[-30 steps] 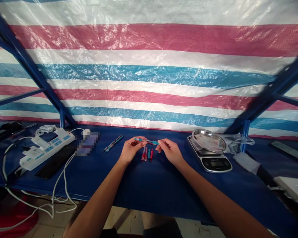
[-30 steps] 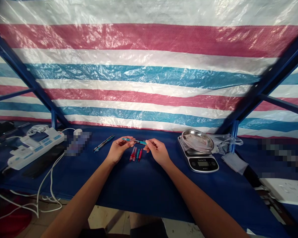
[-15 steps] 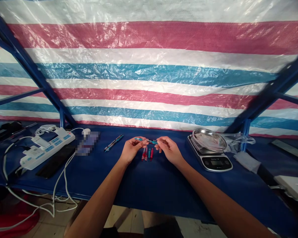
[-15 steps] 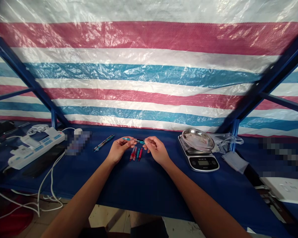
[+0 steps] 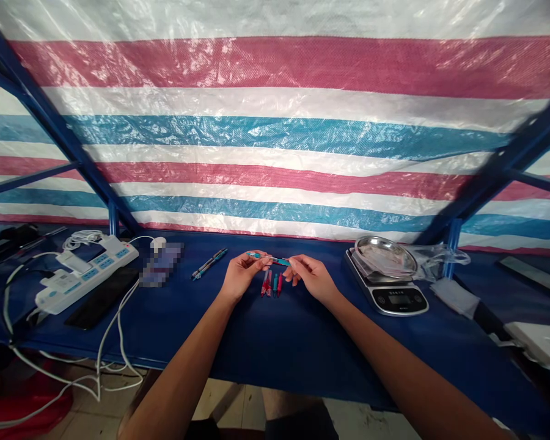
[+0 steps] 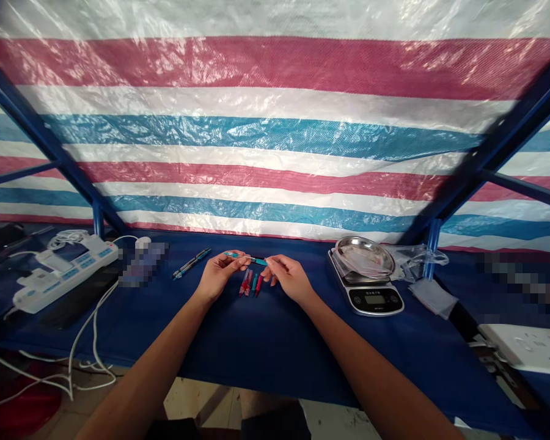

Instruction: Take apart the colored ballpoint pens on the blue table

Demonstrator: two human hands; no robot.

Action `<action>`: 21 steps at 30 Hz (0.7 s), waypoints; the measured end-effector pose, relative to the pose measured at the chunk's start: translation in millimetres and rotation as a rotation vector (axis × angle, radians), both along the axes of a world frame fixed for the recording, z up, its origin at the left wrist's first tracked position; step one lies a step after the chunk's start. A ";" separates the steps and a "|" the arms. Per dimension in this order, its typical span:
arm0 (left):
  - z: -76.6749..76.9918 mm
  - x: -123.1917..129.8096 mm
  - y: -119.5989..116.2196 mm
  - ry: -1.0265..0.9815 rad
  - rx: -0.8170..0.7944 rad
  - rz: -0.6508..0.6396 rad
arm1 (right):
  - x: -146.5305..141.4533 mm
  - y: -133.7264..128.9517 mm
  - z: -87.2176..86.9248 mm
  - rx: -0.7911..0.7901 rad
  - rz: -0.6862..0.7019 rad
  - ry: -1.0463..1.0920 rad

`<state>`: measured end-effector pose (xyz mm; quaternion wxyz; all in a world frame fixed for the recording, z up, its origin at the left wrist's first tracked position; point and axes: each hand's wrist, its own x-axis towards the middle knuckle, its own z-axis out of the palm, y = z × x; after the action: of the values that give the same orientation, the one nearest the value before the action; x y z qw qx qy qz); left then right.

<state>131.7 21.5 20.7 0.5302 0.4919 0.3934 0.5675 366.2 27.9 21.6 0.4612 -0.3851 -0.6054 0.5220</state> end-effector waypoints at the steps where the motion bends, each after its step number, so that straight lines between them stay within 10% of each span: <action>1: 0.4 0.6 -0.2 0.001 -0.008 -0.004 | -0.1 -0.2 0.6 0.000 0.004 -0.011; 11: 0.0 -6.1 5.8 -0.014 0.007 0.239 | 5.0 8.9 -8.7 0.060 -0.198 -0.053; 21: -2.7 -15.1 3.0 0.449 0.134 0.363 | 8.1 11.4 -9.4 0.044 -0.248 -0.024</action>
<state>116.6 24.4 18.0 0.2862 0.5607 0.5438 0.5549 374.4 39.4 12.2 0.5232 -0.4532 -0.5697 0.4430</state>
